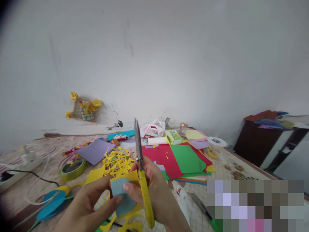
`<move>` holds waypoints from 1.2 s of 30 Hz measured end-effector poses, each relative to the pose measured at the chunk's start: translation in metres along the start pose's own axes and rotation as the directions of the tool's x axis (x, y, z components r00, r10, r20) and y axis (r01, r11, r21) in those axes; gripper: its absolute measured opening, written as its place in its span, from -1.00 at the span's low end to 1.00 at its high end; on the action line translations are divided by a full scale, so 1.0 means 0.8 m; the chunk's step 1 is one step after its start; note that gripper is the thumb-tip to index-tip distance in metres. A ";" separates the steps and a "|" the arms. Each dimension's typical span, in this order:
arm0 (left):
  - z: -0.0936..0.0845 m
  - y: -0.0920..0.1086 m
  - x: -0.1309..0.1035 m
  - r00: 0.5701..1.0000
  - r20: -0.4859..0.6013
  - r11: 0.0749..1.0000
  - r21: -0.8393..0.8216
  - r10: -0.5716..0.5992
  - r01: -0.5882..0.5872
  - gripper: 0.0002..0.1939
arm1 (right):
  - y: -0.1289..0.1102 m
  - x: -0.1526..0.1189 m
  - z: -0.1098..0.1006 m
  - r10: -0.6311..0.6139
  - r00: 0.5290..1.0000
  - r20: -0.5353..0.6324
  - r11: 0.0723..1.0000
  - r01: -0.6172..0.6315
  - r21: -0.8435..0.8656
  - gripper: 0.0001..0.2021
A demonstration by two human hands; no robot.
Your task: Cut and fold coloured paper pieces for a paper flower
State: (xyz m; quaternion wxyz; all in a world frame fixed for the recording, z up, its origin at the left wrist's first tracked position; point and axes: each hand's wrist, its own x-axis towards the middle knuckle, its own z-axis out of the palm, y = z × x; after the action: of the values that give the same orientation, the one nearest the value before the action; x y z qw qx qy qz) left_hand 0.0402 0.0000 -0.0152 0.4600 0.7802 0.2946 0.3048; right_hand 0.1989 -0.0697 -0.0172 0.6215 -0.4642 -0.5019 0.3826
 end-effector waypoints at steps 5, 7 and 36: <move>0.001 0.000 -0.001 0.996 -0.092 0.989 -0.148 0.006 -0.020 -0.79 | -0.001 0.006 0.001 0.016 0.999 0.038 0.999 -0.017 0.032 -0.70; 0.000 0.001 -0.003 0.991 -0.135 0.973 -0.232 -0.013 -0.019 -0.77 | -0.001 0.008 0.000 0.007 1.000 0.015 1.000 -0.007 -0.012 -0.71; 0.007 0.002 0.008 0.992 -0.115 0.946 -0.325 -0.044 0.004 -0.87 | 0.007 0.005 0.003 0.002 1.000 -0.013 0.978 -0.005 -0.207 -0.71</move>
State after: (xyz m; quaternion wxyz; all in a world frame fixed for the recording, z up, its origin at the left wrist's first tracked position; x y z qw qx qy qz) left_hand 0.0487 0.0011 -0.0145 0.5670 0.6706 0.2771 0.3899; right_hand 0.1977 -0.0640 -0.0210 0.5723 -0.5297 -0.5341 0.3264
